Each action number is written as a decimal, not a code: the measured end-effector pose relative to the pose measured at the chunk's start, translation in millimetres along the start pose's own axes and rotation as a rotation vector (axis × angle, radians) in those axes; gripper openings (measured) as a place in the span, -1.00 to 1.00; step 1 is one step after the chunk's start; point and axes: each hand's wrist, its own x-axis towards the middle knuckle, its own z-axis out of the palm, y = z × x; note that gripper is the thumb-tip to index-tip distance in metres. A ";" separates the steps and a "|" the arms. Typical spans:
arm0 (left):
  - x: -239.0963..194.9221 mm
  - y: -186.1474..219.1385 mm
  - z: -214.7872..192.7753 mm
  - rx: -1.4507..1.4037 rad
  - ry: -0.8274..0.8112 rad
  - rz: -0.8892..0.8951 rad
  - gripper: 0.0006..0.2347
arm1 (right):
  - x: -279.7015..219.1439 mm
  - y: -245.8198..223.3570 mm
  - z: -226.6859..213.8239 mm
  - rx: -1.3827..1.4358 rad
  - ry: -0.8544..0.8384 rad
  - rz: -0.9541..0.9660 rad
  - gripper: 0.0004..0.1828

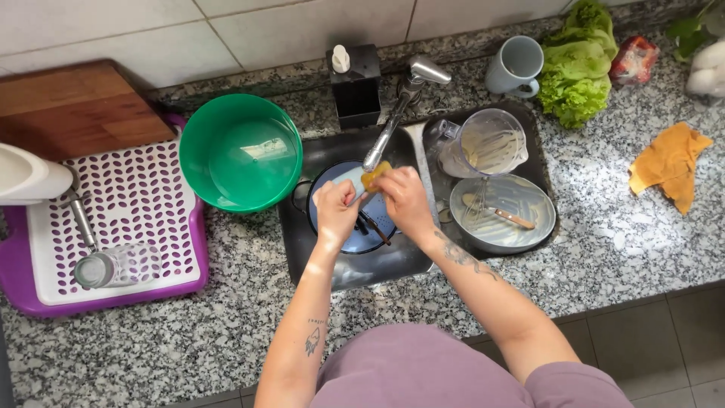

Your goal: The person washes various kitchen items in a sink using a sponge and running water. They clean a glass, two mugs, a whisk, a spoon, and a bowl, placing each item into a drying rack after rinsing.

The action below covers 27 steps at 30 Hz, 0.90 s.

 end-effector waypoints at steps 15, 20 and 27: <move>4.7 -17.2 -13.2 0.024 0.110 0.069 -0.60 | -35.7 19.3 5.1 0.333 -0.041 0.965 -0.82; 2.4 6.5 -15.1 -0.014 0.074 0.137 -0.58 | -2.8 -17.4 0.5 0.828 0.135 0.931 -0.72; -4.6 6.2 -5.8 0.021 -0.043 0.208 -0.57 | -7.6 21.3 28.0 0.724 -0.078 0.766 -0.66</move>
